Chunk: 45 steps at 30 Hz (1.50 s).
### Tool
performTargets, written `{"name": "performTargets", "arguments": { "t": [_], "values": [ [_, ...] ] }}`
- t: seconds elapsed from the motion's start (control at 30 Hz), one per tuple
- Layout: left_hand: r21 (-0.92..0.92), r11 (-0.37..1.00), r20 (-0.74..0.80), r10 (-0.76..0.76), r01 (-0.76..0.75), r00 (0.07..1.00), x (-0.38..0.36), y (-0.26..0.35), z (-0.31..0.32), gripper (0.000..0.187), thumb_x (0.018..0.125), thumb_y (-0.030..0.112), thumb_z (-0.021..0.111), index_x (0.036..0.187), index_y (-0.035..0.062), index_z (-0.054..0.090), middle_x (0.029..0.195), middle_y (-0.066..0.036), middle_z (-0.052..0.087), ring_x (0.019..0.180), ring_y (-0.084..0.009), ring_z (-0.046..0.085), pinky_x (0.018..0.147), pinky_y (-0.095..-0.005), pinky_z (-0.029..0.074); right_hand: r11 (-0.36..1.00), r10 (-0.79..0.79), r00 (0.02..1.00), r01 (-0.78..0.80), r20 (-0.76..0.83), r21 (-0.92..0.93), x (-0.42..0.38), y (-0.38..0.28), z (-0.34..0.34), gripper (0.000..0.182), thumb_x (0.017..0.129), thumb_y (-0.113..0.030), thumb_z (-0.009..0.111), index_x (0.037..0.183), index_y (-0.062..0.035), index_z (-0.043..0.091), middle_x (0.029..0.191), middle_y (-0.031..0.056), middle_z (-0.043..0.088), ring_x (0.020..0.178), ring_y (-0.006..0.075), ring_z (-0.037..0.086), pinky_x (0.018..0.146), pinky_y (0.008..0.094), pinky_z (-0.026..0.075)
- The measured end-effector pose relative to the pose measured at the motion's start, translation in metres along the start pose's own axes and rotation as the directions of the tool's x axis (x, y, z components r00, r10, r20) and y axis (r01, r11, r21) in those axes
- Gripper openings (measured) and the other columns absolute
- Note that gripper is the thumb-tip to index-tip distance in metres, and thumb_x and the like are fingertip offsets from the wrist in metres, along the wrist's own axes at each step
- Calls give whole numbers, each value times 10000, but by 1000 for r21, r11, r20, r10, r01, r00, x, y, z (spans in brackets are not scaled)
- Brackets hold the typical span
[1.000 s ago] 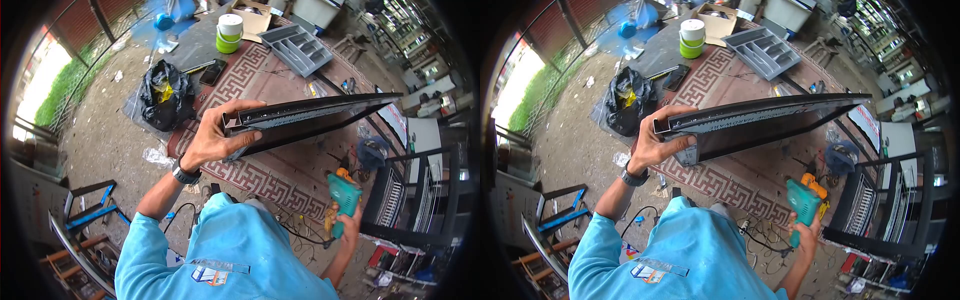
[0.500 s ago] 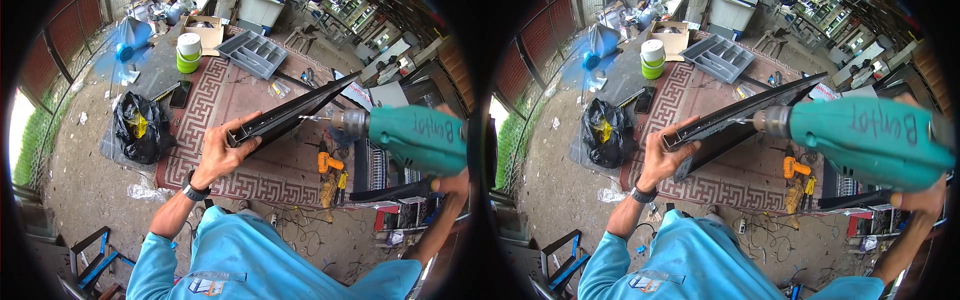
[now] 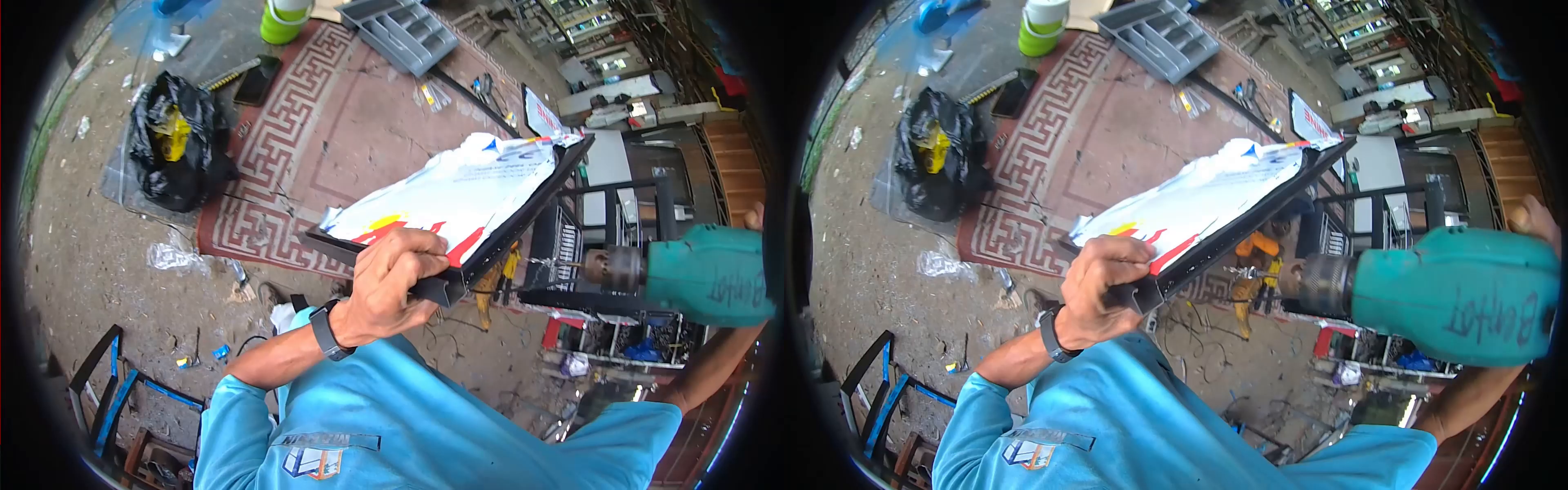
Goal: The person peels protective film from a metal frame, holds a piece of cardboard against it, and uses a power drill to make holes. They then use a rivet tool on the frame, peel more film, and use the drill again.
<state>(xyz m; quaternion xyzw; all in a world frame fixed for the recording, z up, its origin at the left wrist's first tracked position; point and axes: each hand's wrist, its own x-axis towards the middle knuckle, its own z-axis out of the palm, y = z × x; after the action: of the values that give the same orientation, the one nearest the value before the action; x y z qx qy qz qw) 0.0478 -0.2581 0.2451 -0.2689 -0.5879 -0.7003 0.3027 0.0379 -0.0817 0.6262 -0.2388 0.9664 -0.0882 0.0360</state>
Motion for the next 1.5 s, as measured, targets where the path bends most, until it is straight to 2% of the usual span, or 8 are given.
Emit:
{"name": "performTargets", "arguments": {
  "t": [0.07,0.43,0.5,0.7,0.87,1.23,1.3,1.5],
  "values": [
    [2,998,-91,66,-66,994,-6,6,10,340,440,-35,669,762,10,570,800,-81,569,672,-227,544,566,-330,442,996,94,994,-93,49,-18,3,1,0,639,682,-252,779,1181,48,518,1039,162,609,869,220,604,771,309,486],
    [-82,996,35,41,-38,999,-15,5,7,384,416,26,636,797,22,586,799,-79,591,644,-220,526,541,-320,393,977,213,975,-213,58,-6,-4,-1,7,742,625,-263,798,1227,37,483,1068,135,589,904,197,591,781,303,485],
    [-53,998,127,43,-36,991,-13,2,2,428,521,-14,726,912,46,564,868,-90,600,732,-229,575,632,-321,436,977,212,976,-212,57,-8,-7,0,10,761,615,-264,802,1235,34,477,1073,131,586,910,193,588,783,302,484],
    [-12,1000,169,-9,11,986,18,2,-5,406,567,-32,742,952,13,619,882,-109,621,776,-241,594,681,-319,453,984,177,983,-176,42,-21,-19,6,3,819,584,-270,812,1260,28,457,1088,116,575,928,180,581,788,299,484],
    [-59,983,437,-132,175,890,54,5,-22,495,669,13,736,1148,45,615,1163,-121,621,1103,-271,578,953,-366,439,991,129,989,-126,78,-46,-14,19,-2,868,558,-275,821,1280,22,442,1101,104,566,944,170,575,792,296,483],
    [-116,962,453,-172,249,875,62,-5,-27,442,697,-48,683,1116,78,619,1248,-100,567,1128,-256,558,959,-366,441,983,51,983,-18,177,-184,3,34,-6,967,506,-284,839,1322,12,410,1127,79,548,975,149,563,801,290,482],
    [-93,971,459,-154,220,875,63,-6,-28,456,707,-15,662,1142,108,601,1256,-91,550,1120,-289,557,944,-376,454,974,194,977,-202,85,106,6,31,3,996,473,-307,826,1314,31,412,1139,89,542,1014,163,547,829,288,464],
    [-71,971,488,-165,228,857,66,-7,-30,489,692,-13,654,1160,115,595,1268,-83,541,1116,-292,558,942,-383,454,986,153,982,-160,112,52,7,31,11,976,472,-293,816,1303,32,421,1143,94,541,1017,165,546,838,291,459]
  ]
}}
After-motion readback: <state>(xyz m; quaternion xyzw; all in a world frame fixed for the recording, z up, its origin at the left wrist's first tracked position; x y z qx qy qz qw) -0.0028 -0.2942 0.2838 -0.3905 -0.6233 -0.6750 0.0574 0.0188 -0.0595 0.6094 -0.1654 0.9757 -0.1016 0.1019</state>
